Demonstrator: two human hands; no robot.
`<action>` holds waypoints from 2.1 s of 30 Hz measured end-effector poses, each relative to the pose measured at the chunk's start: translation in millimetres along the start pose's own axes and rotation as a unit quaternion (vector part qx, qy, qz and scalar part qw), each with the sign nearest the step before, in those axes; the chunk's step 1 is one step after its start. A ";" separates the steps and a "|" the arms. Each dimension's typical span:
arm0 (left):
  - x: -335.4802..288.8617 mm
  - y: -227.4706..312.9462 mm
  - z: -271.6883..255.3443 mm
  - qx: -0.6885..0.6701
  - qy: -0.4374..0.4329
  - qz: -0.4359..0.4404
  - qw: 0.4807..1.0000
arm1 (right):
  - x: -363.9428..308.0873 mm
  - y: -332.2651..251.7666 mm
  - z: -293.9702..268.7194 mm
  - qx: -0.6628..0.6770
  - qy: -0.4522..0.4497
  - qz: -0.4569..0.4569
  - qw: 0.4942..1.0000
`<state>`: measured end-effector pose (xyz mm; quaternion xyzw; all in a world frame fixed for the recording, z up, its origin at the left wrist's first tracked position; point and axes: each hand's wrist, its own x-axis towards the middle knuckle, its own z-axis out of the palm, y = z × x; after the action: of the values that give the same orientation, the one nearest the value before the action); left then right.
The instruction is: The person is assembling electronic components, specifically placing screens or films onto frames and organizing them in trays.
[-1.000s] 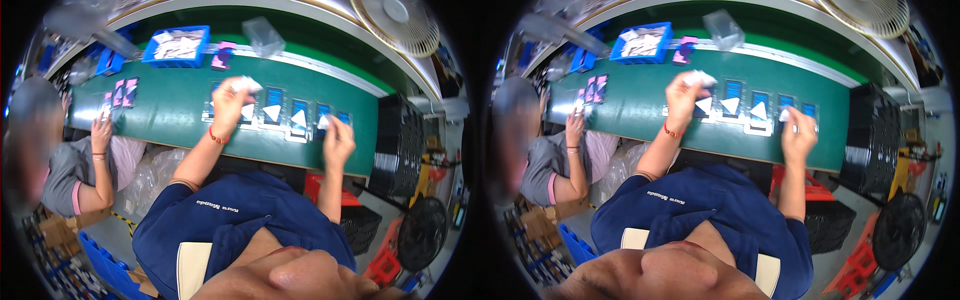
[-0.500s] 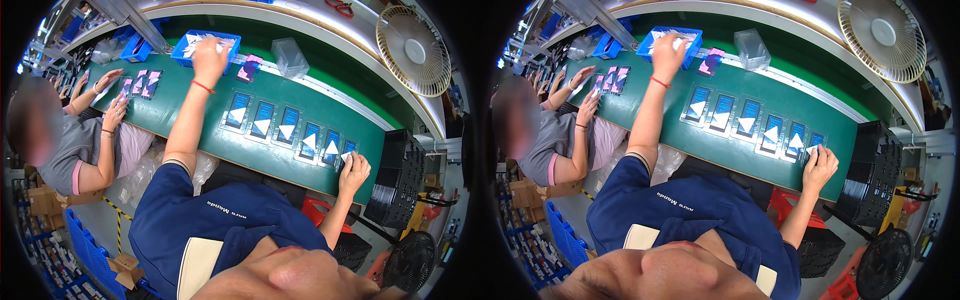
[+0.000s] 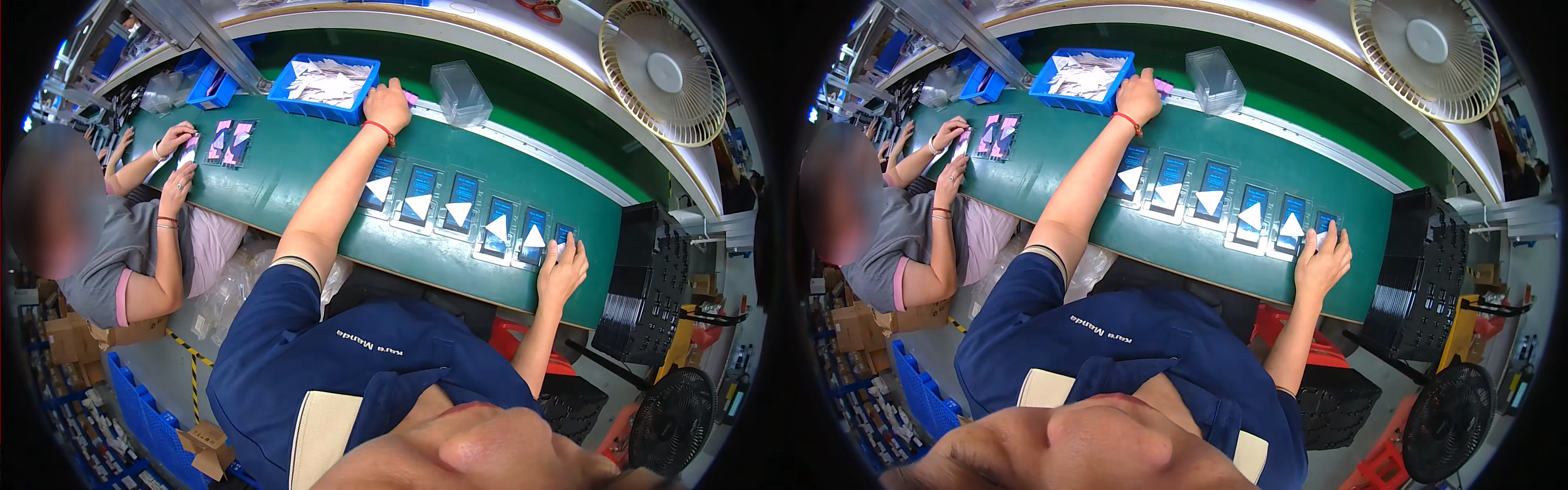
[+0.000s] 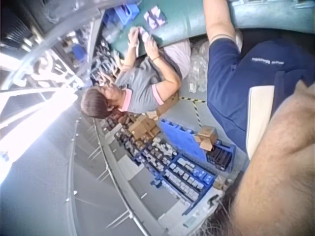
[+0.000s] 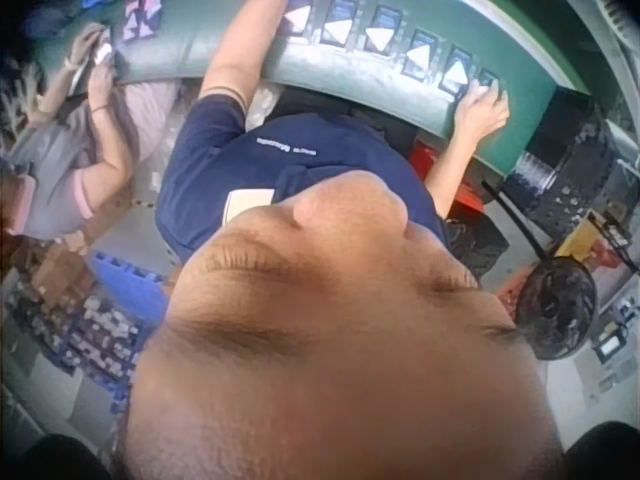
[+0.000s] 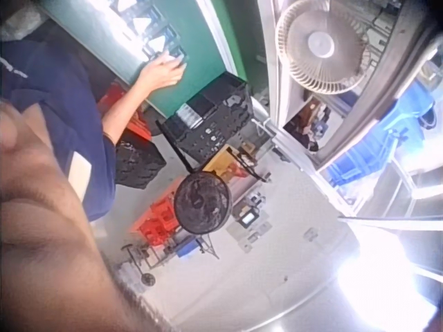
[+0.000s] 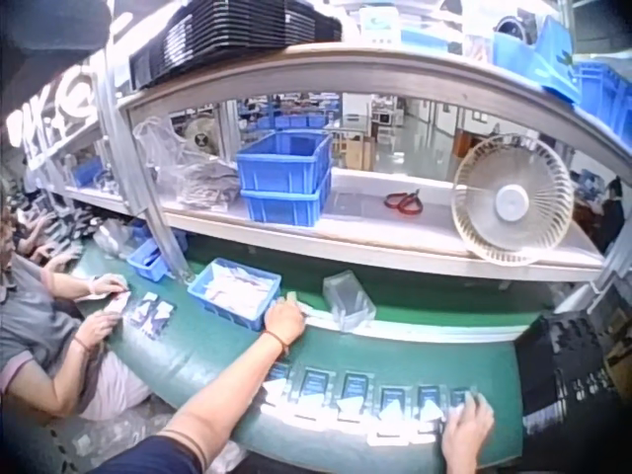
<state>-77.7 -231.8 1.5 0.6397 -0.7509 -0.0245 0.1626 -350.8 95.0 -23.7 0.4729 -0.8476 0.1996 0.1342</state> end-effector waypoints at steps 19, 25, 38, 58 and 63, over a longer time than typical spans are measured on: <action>-120.0 -27.9 -67.3 -0.755 -0.197 -0.092 0.619 | 75.8 -222.0 4.5 0.645 -0.373 0.042 0.666; -143.5 -88.3 -65.0 -0.742 -0.095 -0.135 0.650 | 66.5 -271.2 49.3 0.594 -0.407 -0.010 0.694; -154.6 -123.4 -65.0 -0.748 -0.038 -0.192 0.634 | 84.6 -284.8 68.8 0.374 -0.390 -0.262 0.800; -155.1 -101.4 -71.4 -0.758 -0.032 -0.161 0.631 | 74.2 -264.9 28.5 0.228 -0.271 -0.508 0.785; -157.0 -113.4 -78.4 -0.761 -0.011 -0.152 0.630 | 63.1 -264.5 43.0 0.252 -0.243 -0.479 0.805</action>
<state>72.1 -86.8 14.4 0.3933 -0.3591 -0.6185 0.5778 -158.8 -97.3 20.5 0.8691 -0.4379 0.1952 -0.1215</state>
